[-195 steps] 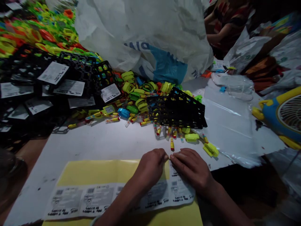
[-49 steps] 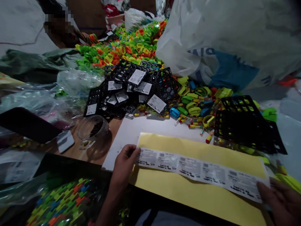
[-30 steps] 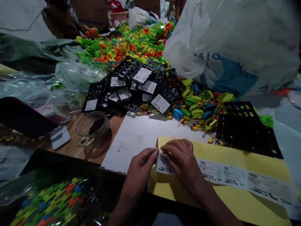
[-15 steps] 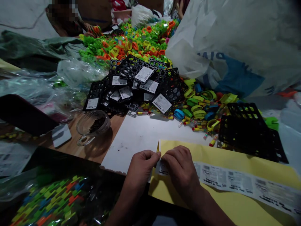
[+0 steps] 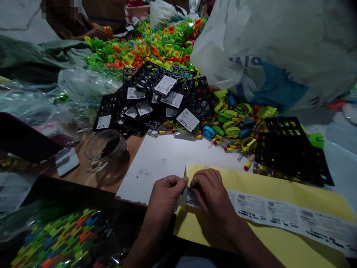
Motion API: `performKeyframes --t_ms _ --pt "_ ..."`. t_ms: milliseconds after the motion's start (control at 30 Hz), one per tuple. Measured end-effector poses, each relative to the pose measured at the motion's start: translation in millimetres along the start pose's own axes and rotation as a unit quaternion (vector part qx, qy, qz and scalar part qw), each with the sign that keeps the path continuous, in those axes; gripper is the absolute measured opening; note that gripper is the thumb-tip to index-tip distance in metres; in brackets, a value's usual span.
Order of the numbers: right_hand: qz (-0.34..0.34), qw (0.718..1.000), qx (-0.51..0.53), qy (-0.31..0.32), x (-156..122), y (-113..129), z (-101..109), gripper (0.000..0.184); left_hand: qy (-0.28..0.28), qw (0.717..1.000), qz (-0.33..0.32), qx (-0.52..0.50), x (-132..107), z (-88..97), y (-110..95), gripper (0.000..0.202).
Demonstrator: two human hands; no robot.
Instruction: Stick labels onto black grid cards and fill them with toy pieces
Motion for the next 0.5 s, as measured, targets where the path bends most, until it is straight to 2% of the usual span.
performKeyframes --t_ms 167,267,333,400,500 --pt "0.012 0.999 0.008 -0.039 0 -3 2 0.007 0.029 1.000 -0.007 -0.001 6 -0.3 -2 0.031" --pt "0.065 0.996 0.021 -0.053 2 7 8 0.012 0.036 0.999 0.007 0.013 16 2.6 -3 0.032" --pt "0.091 0.991 0.069 -0.068 3 16 18 0.013 0.021 0.999 0.018 0.042 23 6.1 -5 0.036" --pt "0.055 0.982 0.153 -0.095 0 18 32 0.011 -0.012 0.996 0.013 0.091 30 10.5 -9 0.041" --pt "-0.075 0.946 0.256 -0.184 -16 3 65 0.010 -0.053 0.980 0.000 0.190 37 15.6 -15 0.048"
Point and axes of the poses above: each hand's wrist, its own x-axis towards the middle knuckle, its own z-axis out of the back of the hand, y = z × x, the point moved 5 cm from there along x, towards the middle knuckle, and after that the axes turned 15 degrees about z, right-handed, at the moved point
